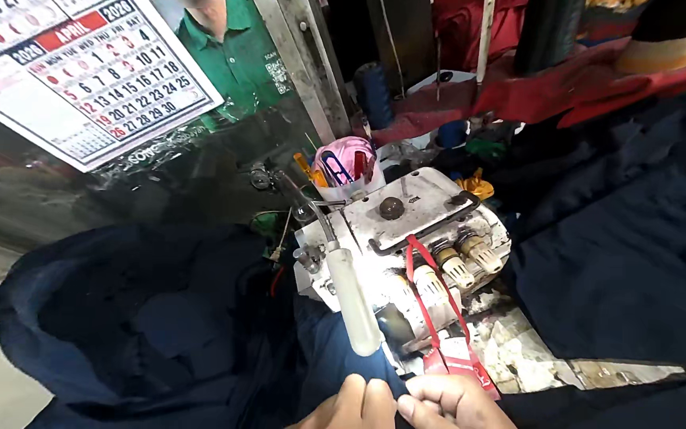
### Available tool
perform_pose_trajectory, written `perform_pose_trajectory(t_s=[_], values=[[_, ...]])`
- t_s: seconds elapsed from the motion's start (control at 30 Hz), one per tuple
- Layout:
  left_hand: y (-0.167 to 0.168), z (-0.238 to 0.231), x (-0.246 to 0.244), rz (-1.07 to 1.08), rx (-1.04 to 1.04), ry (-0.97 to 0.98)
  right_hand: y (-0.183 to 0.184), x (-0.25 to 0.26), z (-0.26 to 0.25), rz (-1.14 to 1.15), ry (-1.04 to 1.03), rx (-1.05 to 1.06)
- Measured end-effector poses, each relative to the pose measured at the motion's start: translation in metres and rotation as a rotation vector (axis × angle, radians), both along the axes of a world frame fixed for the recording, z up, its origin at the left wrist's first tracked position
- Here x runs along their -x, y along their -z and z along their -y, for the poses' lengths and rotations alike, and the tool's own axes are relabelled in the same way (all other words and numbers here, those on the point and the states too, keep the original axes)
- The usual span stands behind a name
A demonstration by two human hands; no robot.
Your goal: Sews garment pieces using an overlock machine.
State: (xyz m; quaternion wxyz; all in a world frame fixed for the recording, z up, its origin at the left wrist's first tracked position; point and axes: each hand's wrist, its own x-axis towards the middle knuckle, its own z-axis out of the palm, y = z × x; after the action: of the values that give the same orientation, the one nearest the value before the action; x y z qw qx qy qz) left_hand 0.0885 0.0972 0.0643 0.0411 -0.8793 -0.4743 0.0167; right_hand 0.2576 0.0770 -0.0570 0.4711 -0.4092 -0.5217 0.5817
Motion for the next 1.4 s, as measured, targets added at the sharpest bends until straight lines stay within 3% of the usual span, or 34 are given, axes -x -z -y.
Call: perform_pose_trajectory(t_s=[0.13, 0.27, 0.4, 0.5, 0.67, 0.9, 1.03, 1.2, 1.4], values=[[0.009, -0.010, 0.002, 0.151, 0.026, -0.028, 0.003, 0.007, -0.005, -0.030, 0.058, 0.025], [0.038, -0.024, 0.020, 0.549, 0.036, -0.019, 0.002, 0.013, -0.003, -0.108, 0.001, 0.078], [0.066, -0.054, 0.043, 0.819, 0.087, 0.022, 0.004, 0.034, -0.005, -0.469, -0.109, 0.268], [0.068, -0.075, 0.057, 0.822, 0.180, 0.059, 0.013, 0.039, 0.002, -0.566, -0.096, 0.264], [0.064, -0.079, 0.060, 0.729, 0.195, 0.058, 0.008, 0.015, 0.023, -0.447, -0.088, 0.144], [0.061, -0.077, 0.053, 0.628, 0.122, 0.041, 0.004, 0.017, 0.023, -0.802, -0.453, 0.371], [0.060, -0.083, 0.054, 0.632, 0.122, 0.043, 0.010, 0.019, 0.015, -0.525, -0.146, 0.301], [0.066, -0.084, 0.057, 0.666, 0.112, 0.061, 0.017, 0.001, 0.003, 0.112, 0.119, -0.018], [0.067, -0.085, 0.056, 0.663, 0.110, 0.047, 0.007, -0.003, 0.017, 0.096, 0.045, -0.053]])
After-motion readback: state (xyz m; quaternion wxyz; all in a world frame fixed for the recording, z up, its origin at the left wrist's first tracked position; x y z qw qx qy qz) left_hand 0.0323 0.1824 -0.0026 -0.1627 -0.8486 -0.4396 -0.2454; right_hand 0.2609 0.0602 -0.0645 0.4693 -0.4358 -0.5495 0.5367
